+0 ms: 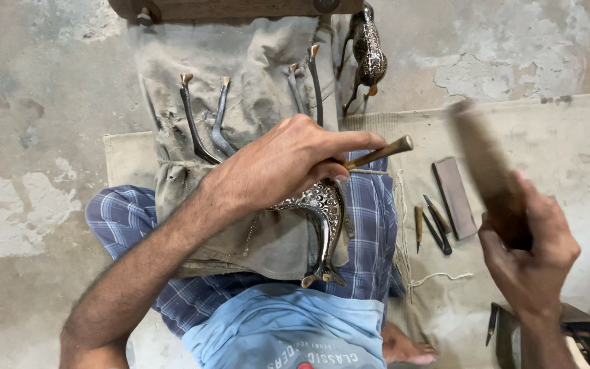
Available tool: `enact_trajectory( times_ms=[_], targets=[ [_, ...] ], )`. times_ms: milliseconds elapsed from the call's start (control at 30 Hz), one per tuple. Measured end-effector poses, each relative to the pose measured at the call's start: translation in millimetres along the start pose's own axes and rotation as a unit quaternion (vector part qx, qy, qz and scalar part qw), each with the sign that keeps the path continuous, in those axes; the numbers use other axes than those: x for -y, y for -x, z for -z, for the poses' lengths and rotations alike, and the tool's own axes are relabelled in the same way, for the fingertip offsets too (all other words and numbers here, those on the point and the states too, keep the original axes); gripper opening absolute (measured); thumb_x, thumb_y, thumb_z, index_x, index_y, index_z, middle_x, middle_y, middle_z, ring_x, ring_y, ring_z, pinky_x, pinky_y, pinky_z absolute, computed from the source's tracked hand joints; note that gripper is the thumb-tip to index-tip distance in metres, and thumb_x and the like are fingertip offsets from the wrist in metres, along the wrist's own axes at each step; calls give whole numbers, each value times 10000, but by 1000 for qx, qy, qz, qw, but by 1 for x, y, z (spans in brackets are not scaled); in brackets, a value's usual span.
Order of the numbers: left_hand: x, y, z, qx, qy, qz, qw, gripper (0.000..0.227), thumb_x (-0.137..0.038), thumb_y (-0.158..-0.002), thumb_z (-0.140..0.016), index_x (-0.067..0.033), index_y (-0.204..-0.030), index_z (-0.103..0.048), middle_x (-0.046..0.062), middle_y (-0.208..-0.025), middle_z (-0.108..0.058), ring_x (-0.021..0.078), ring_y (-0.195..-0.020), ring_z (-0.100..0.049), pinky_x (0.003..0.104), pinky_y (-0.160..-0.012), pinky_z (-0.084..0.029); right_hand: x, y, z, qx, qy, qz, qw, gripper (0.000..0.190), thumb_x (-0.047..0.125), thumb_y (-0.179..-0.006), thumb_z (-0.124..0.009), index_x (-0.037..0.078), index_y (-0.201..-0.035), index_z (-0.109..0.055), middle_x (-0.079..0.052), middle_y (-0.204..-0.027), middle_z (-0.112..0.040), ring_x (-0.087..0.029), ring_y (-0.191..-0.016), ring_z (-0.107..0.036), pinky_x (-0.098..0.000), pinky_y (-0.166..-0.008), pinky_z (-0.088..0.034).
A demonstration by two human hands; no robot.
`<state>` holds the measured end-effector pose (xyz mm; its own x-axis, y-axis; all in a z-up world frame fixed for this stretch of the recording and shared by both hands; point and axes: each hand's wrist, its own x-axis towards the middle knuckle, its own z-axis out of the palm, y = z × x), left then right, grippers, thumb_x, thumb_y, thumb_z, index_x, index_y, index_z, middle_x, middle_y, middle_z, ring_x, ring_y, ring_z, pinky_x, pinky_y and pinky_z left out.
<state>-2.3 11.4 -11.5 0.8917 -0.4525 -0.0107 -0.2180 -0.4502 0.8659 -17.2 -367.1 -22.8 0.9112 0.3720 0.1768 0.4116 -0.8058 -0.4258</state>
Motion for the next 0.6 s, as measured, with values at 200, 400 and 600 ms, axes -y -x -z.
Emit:
enact_trajectory(
  times_ms=[200, 400, 600],
  targets=[
    [7, 7, 1, -15, -1, -40, 999, 501, -141, -912, -697, -187, -1401, -597, 25, -892, -809, 119, -717, -780, 348, -684, -662, 12, -6, 5, -18, 54, 50, 997, 629, -64, -877, -796, 19, -1459, -572, -168, -1125, -686, -245, -928, -710, -341, -810, -589],
    [7, 12, 0, -41, 13, -20, 999, 499, -176, -899, -711, -189, -1386, -605, 19, -871, -802, 113, -654, -746, 329, -666, -657, 19, -15, 8, -26, 59, 89, 994, 709, -62, -840, -806, -4, -1503, -562, -189, -1127, -683, -276, -915, -703, -365, -770, -593],
    [13, 15, -2, -44, 29, -63, 997, 485, -134, -906, -696, -195, -1381, -622, -4, -945, -812, 97, -705, -760, 318, -660, -655, 17, -14, 17, -27, 72, 109, 991, 658, -27, -920, -788, 86, -1518, -538, -144, -1219, -707, -229, -1046, -727, -315, -865, -618]
  ],
)
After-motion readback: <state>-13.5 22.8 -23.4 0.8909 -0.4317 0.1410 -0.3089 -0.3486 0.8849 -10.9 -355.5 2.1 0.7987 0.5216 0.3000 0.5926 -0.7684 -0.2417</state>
